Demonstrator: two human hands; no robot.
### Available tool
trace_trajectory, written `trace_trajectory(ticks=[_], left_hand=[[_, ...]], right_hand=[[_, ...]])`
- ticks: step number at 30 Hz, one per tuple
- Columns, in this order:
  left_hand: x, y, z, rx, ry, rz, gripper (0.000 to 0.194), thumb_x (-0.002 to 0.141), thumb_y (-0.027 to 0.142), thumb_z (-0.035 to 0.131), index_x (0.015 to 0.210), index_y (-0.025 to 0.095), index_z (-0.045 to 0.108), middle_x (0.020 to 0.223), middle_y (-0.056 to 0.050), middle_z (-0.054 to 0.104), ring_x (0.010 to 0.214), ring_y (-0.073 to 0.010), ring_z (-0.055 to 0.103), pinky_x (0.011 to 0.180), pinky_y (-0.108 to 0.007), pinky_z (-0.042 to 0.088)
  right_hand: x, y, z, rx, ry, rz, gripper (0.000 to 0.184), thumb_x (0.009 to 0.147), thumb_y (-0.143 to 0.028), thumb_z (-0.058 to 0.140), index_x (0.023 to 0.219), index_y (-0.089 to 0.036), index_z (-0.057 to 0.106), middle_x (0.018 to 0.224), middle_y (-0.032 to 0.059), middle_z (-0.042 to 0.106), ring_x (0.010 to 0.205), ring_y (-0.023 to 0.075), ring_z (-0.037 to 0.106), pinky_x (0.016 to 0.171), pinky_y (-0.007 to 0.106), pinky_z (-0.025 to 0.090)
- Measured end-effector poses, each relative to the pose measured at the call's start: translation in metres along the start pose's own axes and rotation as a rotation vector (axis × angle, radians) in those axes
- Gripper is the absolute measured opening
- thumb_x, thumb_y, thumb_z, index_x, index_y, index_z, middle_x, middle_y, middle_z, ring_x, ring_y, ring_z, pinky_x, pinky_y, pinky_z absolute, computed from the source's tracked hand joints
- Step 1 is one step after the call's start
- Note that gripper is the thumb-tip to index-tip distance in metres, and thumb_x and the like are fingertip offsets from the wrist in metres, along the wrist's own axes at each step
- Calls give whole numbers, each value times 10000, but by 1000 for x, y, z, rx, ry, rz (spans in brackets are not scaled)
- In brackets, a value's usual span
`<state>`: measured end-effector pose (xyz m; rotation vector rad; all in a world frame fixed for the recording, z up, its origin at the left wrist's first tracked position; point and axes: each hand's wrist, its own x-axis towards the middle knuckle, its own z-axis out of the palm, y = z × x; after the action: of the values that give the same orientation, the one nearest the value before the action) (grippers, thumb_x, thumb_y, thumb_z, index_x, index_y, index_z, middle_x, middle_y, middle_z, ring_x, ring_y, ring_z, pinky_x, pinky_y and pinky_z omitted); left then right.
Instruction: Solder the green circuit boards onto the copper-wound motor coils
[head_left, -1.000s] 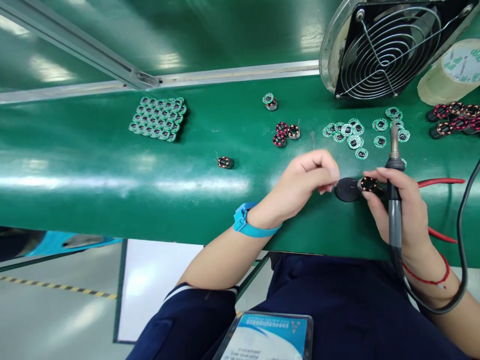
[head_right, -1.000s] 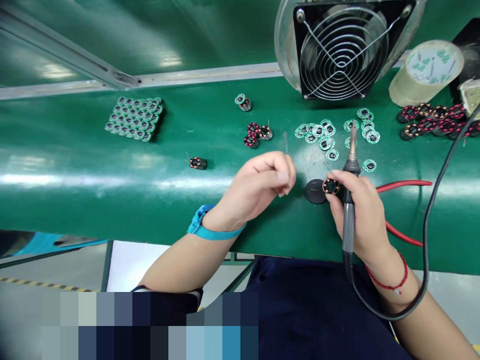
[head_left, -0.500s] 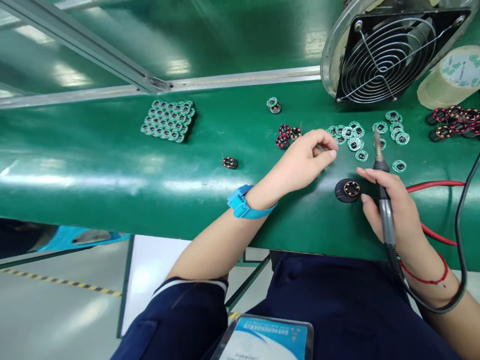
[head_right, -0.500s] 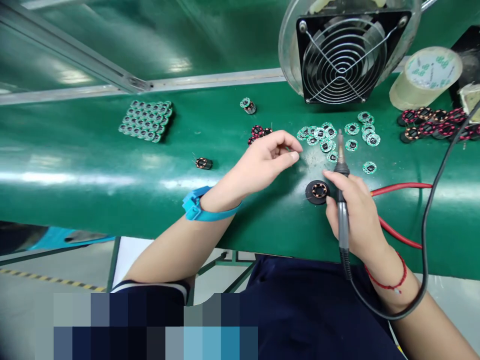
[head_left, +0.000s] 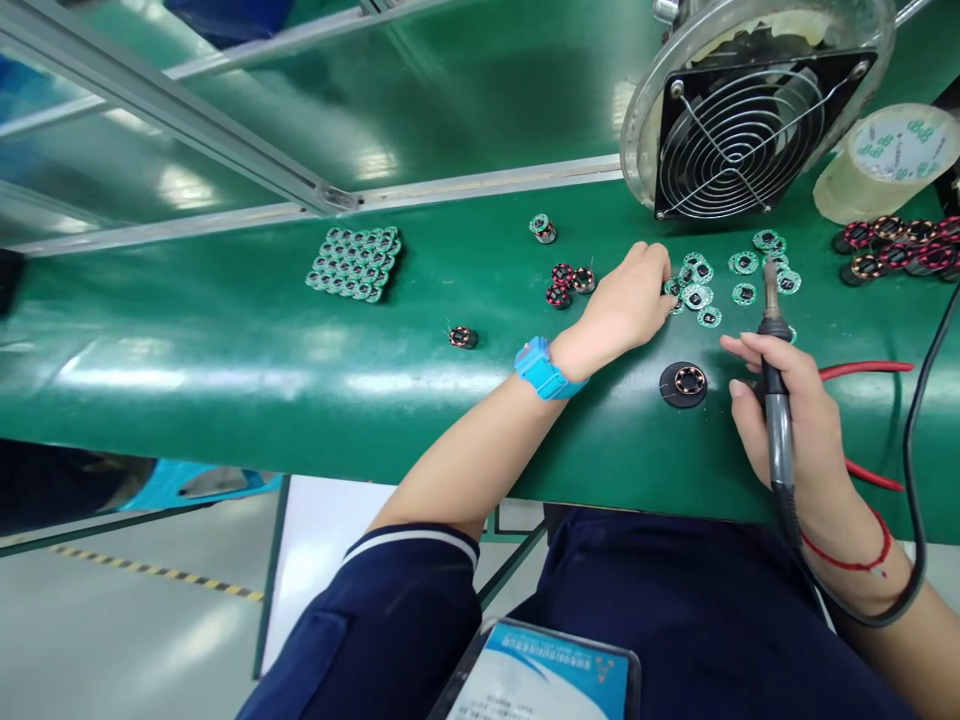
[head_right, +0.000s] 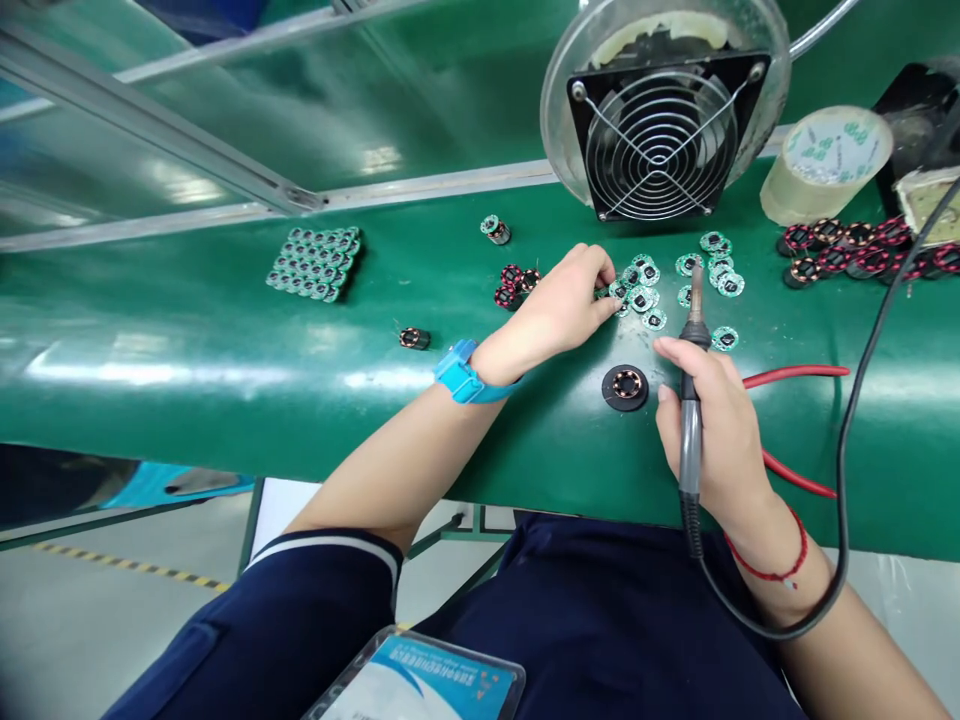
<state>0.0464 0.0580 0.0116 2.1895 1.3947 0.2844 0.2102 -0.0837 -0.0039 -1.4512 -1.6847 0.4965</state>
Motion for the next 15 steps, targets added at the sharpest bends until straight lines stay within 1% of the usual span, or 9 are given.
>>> trace_trajectory(ticks=[4, 7, 11, 14, 15], left_hand=[[-6, 1, -1, -95, -3, -48, 78, 809, 115, 579, 854, 146, 524, 912, -41, 491, 790, -146, 486, 797, -335, 438], [-3, 0, 2, -143, 23, -66, 29, 826, 143, 577, 825, 141, 547, 871, -34, 488, 793, -138, 480, 805, -325, 428], [0, -2, 3, -154, 60, -79, 67, 824, 112, 553, 761, 134, 562, 836, -28, 486, 784, -129, 471, 791, -316, 413], [-8, 1, -4, -220, 106, -112, 79, 810, 111, 564, 732, 124, 567, 824, -19, 499, 742, -109, 463, 766, -304, 401], [-13, 2, -8, -278, 94, -120, 76, 806, 122, 572, 730, 122, 570, 807, -11, 507, 717, -99, 458, 746, -294, 397]], right_hand=[[0, -1, 0, 18, -15, 14, 500, 837, -146, 574, 1306, -286, 474, 1226, 45, 637, 1106, 216, 609, 962, 449, 515], [-1, 0, 1, 21, -12, 10, 506, 838, -149, 573, 1312, -291, 468, 1232, 45, 635, 1104, 217, 611, 967, 458, 511], [-1, 1, 0, 6, 0, -2, 507, 838, -141, 575, 1310, -294, 470, 1207, 41, 645, 1079, 206, 619, 952, 438, 519], [-1, 0, 0, 3, 13, -13, 509, 839, -133, 578, 1311, -291, 470, 1195, 42, 649, 1058, 200, 628, 935, 421, 526], [-1, 0, 0, 0, 22, -26, 520, 836, -129, 584, 1316, -292, 467, 1194, 41, 651, 1048, 199, 630, 925, 417, 530]])
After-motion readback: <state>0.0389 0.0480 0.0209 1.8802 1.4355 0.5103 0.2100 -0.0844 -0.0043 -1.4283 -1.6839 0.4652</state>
